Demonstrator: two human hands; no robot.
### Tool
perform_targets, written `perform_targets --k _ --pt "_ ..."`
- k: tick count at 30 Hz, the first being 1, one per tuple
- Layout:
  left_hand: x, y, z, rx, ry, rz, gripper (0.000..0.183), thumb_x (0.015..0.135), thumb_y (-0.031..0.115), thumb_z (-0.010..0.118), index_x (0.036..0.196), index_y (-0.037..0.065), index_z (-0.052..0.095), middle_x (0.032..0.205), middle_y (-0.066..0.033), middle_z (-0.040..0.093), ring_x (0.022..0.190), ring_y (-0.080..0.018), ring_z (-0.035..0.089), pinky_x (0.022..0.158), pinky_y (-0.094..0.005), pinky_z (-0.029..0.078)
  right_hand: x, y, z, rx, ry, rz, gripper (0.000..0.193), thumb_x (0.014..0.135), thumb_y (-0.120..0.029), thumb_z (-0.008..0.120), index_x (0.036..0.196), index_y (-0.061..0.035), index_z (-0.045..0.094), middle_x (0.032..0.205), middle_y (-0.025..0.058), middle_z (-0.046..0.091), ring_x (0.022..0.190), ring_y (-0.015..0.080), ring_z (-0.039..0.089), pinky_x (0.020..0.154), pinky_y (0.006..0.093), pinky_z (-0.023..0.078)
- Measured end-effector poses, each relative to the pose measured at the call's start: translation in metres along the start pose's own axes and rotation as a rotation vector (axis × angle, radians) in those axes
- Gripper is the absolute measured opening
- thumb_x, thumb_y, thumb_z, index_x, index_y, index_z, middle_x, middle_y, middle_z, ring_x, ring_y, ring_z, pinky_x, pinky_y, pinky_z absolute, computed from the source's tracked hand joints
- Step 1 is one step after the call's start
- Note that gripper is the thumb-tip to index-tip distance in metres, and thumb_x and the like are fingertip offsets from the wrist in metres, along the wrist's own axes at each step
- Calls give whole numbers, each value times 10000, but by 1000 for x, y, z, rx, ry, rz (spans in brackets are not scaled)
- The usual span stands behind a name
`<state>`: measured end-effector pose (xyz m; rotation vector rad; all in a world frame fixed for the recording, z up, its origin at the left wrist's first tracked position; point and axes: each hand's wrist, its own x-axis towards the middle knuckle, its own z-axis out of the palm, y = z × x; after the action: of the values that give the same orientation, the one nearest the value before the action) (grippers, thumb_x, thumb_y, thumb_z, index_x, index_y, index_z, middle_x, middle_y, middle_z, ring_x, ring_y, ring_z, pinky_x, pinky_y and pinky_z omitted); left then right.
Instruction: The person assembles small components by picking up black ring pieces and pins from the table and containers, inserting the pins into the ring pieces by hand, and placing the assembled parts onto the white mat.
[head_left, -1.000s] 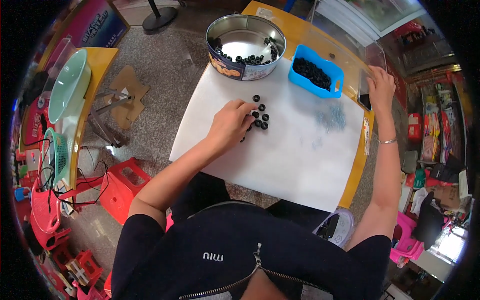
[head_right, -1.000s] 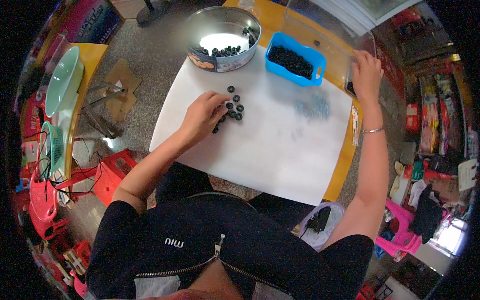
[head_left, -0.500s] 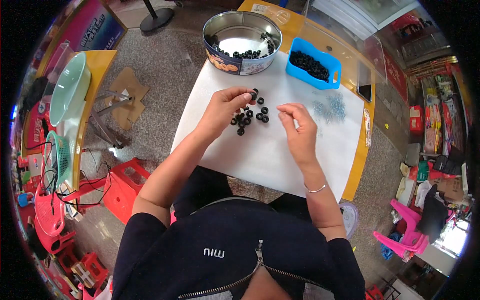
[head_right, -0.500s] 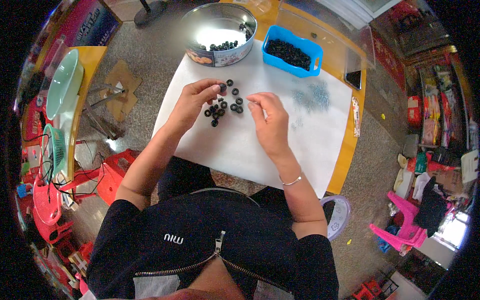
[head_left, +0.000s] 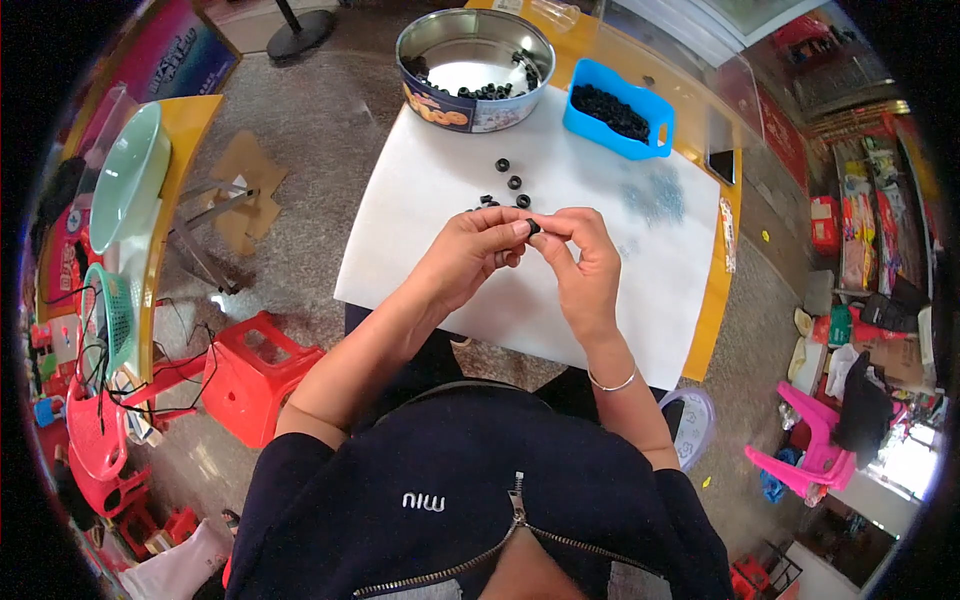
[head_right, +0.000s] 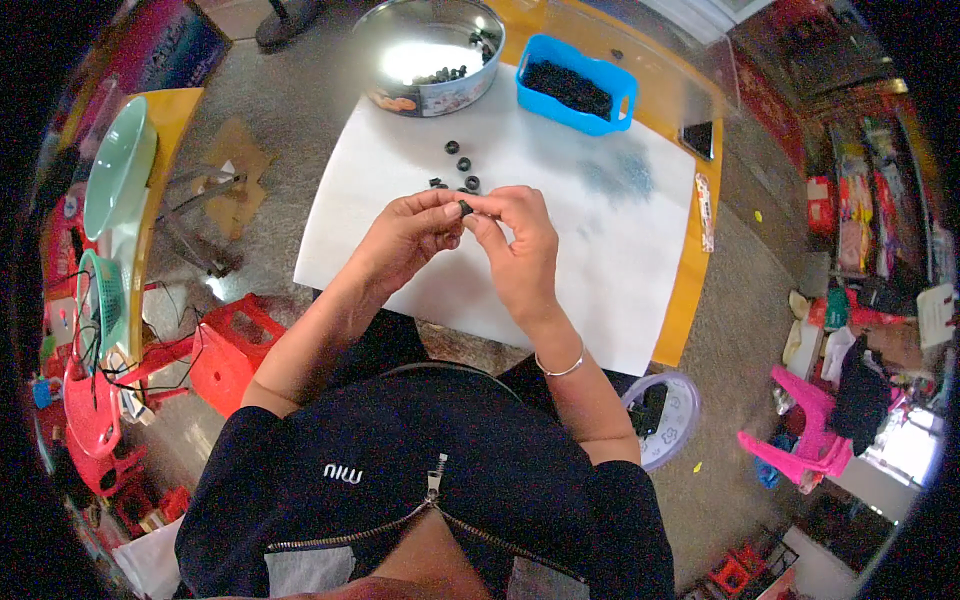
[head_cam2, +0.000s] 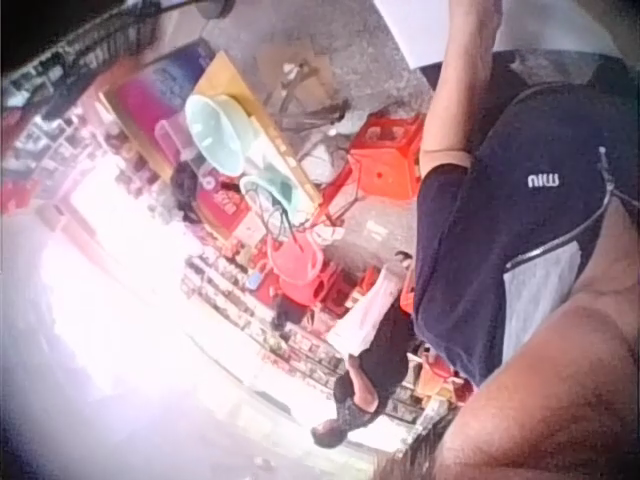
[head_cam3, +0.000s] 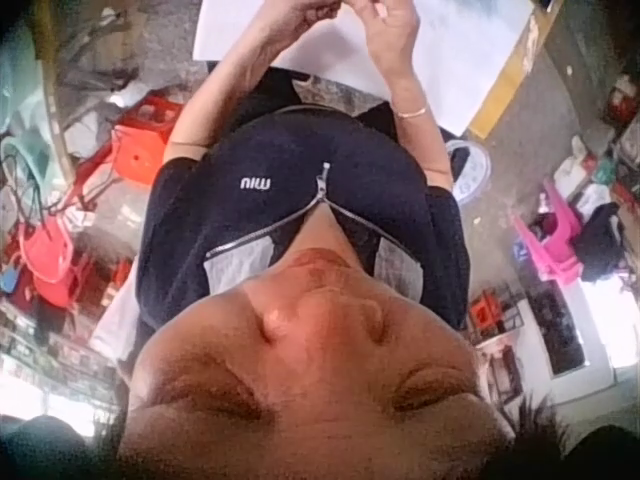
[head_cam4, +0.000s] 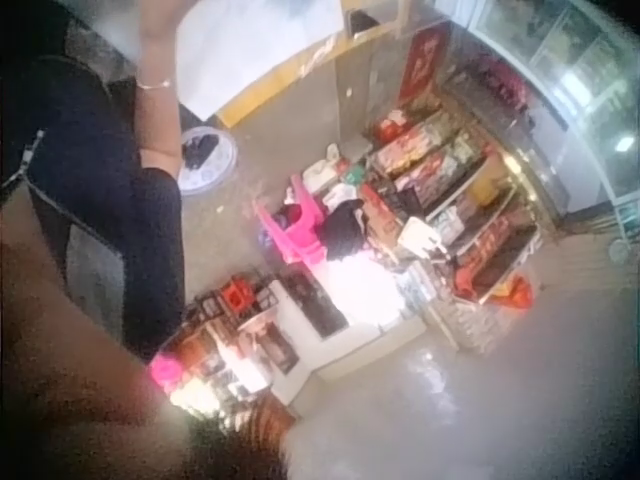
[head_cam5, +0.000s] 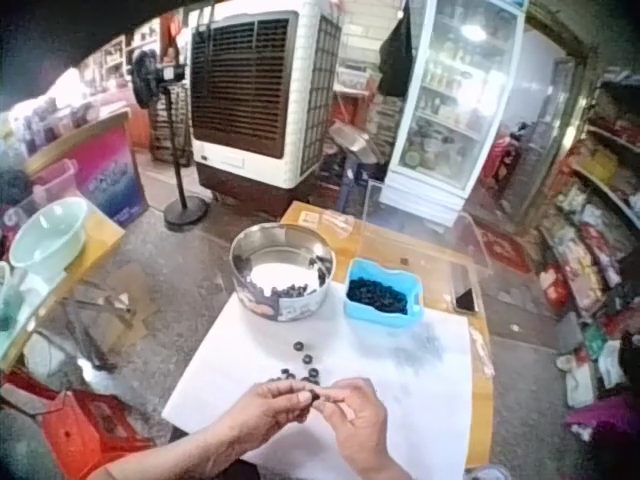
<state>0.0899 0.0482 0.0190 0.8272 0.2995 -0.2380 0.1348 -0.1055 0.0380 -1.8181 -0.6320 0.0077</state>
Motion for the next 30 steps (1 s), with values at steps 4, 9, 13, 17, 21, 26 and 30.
perform_targets --k 4,9,13,17,21,26,30 --pt "-3 -13 2 -10 6 -36 217 878 123 610 1054 -3 617 915 -55 634 742 -81 531 690 -213 443 -22 12 -16 -108 38 39 134 780 -18 642 911 -47 654 856 78 583 835 210 570 717 304 471" --pt "-8 -23 9 -9 24 -86 233 892 112 584 1090 -9 604 910 -62 634 744 -76 535 690 -211 443 -38 63 -66 -512 255 86 99 802 -36 621 894 -42 657 851 80 595 808 213 563 708 299 462" --pt "-2 -30 15 -35 -22 -102 252 904 135 560 1102 -19 592 891 -75 627 733 -99 556 679 -218 466 -25 77 -84 -630 276 27 89 817 -53 612 888 -33 662 862 69 601 814 193 560 677 279 453" --pt "-1 -35 16 -37 -14 -117 258 907 139 558 1108 -21 586 886 -72 628 728 -94 555 672 -212 466 -12 64 -68 -670 100 -51 124 778 -70 639 895 -38 663 860 87 586 856 230 535 764 331 436" --pt "0 -37 16 -90 -15 -138 277 910 147 558 1128 -24 570 903 -74 624 733 -94 558 674 -212 467 -5 67 -50 -831 -10 -129 124 760 -68 632 878 -33 640 832 98 578 830 277 516 758 377 421" --pt "-1 -38 10 -231 -74 -150 271 914 122 552 1142 -25 567 937 -78 626 739 -88 551 682 -208 471 -6 43 -49 -464 35 60 109 811 -41 608 910 -21 649 847 82 606 792 201 565 735 304 450" --pt "-4 -40 7 -278 -112 -132 251 915 98 548 1135 -19 575 950 -74 628 747 -77 541 692 -204 468 -16 8 -37 193 67 375 108 869 -40 586 945 10 644 886 43 628 777 103 573 730 221 453"
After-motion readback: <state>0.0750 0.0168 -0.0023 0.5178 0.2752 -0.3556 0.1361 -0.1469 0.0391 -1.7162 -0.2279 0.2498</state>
